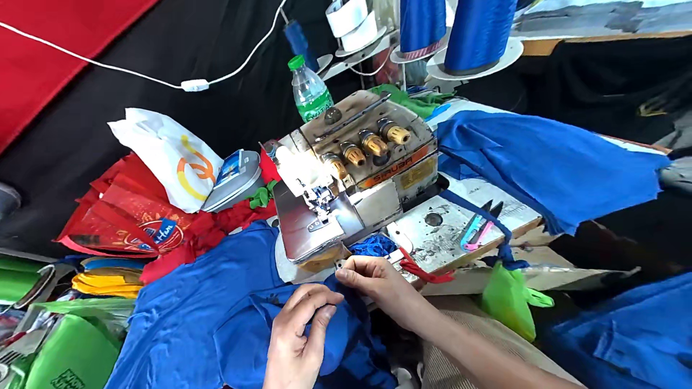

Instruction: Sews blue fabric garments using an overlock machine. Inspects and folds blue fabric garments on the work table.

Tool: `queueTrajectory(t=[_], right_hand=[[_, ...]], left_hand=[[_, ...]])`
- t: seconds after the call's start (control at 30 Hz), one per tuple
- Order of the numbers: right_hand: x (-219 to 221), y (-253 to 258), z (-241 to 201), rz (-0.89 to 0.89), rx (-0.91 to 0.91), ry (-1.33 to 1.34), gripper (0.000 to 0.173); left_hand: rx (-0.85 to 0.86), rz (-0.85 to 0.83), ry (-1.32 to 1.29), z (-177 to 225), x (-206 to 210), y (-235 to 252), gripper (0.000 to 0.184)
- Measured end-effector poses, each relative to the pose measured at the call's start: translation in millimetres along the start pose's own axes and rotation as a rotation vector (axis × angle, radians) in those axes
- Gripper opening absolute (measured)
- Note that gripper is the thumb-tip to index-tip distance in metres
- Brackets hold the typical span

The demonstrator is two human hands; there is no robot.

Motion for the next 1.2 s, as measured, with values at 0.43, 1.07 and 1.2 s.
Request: queueTrajectory(t=[0.43, 1.07, 1.2], right_hand=[[7.3, -16.0, -10.4, -0.022, -0.075, -0.076, 0.022], [20.6, -15.9, -7.9, -0.081, -0.438, -0.197, 0.021], [20.4, -16.0, -11.2, -0.071, -0.493, -0.176, 0.02]], left_hand=[[-0.188, 0.31, -0.087, -4.5, 10.1, 0.2, 0.02], [0.001, 0.196, 0.139, -17.3, -6.0, -5.1, 0.021], [-0.012, 0.181, -0.009, -18.9, -6.6, -6.5, 0.014]])
Point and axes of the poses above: each hand's wrist, its own y-axis towards the middle knuckle, its own x-axis out of the palm, z = x × y, the point moved 3 cm from there along y, towards the middle knuckle, and after that the axes turned 5 degrees about z, right-handed, at the moved point
